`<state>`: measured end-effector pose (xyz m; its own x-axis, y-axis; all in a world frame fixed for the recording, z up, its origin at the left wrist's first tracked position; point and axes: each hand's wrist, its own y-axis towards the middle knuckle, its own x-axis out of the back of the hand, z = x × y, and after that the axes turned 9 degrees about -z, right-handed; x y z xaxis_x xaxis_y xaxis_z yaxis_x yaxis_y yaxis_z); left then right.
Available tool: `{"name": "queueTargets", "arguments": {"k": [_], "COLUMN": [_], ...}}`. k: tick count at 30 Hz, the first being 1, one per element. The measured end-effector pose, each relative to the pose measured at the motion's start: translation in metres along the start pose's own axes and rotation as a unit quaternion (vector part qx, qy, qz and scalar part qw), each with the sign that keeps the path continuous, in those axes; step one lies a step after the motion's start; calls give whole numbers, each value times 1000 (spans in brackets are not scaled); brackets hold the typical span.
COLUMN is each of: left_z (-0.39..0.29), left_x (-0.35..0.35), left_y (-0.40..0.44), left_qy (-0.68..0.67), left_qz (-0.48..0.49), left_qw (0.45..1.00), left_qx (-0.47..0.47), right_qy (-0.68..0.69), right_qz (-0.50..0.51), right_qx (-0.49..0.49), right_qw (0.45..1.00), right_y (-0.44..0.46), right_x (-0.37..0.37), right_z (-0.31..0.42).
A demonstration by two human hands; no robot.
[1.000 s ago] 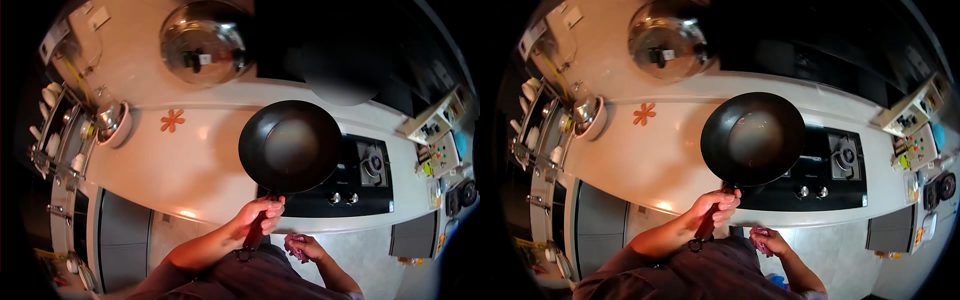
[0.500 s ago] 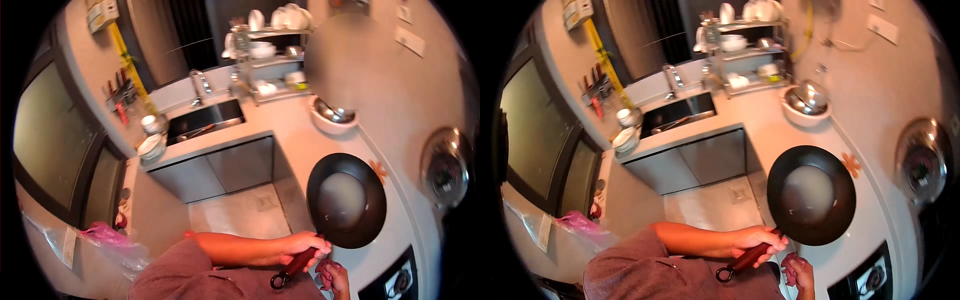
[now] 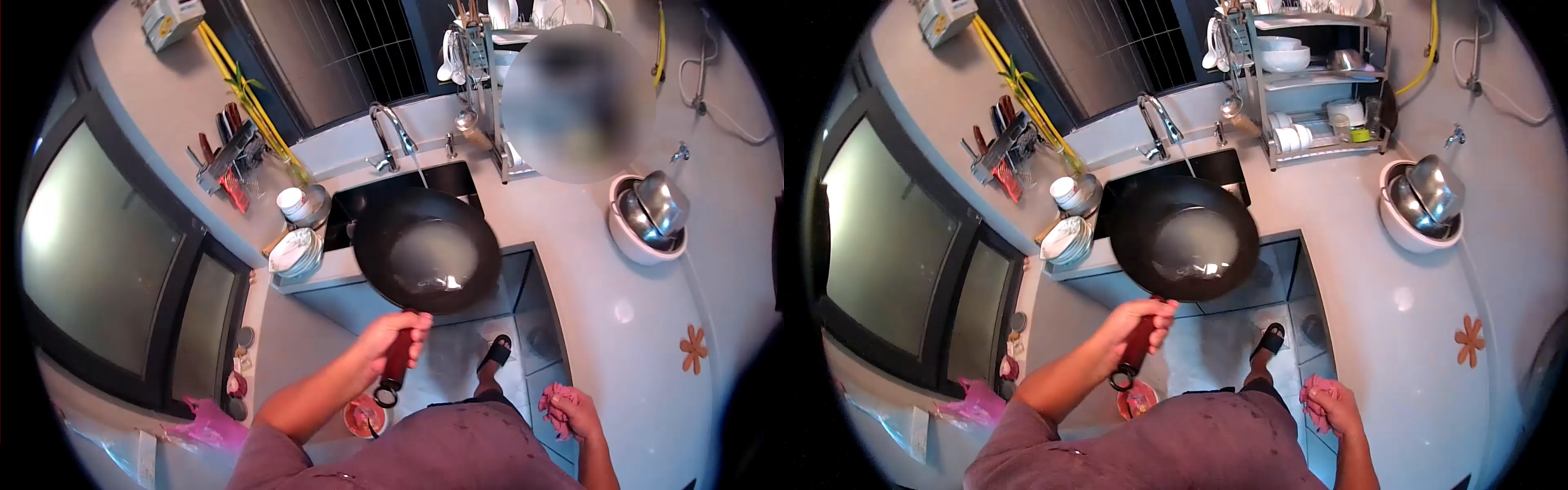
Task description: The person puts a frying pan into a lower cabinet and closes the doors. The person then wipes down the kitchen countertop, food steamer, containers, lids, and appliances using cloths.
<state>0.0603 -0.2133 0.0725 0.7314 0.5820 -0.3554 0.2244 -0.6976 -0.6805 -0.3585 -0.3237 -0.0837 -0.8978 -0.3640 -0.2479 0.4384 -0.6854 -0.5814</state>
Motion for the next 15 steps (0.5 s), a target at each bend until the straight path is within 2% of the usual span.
{"name": "queueTargets", "arguments": {"k": [5,6,7,9,15], "left_z": [-83,-95,-108,-135,-181], "left_x": [32,39,44,50,106], "left_y": [56,69,80,104,186], "left_qy": [23,17,17,13,-40], "left_qz": [-103,-118,-131,-167,-130], "left_qw": [993,990,988,983,986], "left_qx": [-60,-69,-75,-81,-95], "right_qy": [-55,-52,-54,-50,-67], "right_qz": [69,116,67,93,47], "right_qx": [17,12,5,3,13], "right_qw": [996,992,996,994,997], "right_y": [130,154,168,204,259], "right_x": [-11,-18,-27,-38,-53], "right_z": [57,76,93,130,191]}}
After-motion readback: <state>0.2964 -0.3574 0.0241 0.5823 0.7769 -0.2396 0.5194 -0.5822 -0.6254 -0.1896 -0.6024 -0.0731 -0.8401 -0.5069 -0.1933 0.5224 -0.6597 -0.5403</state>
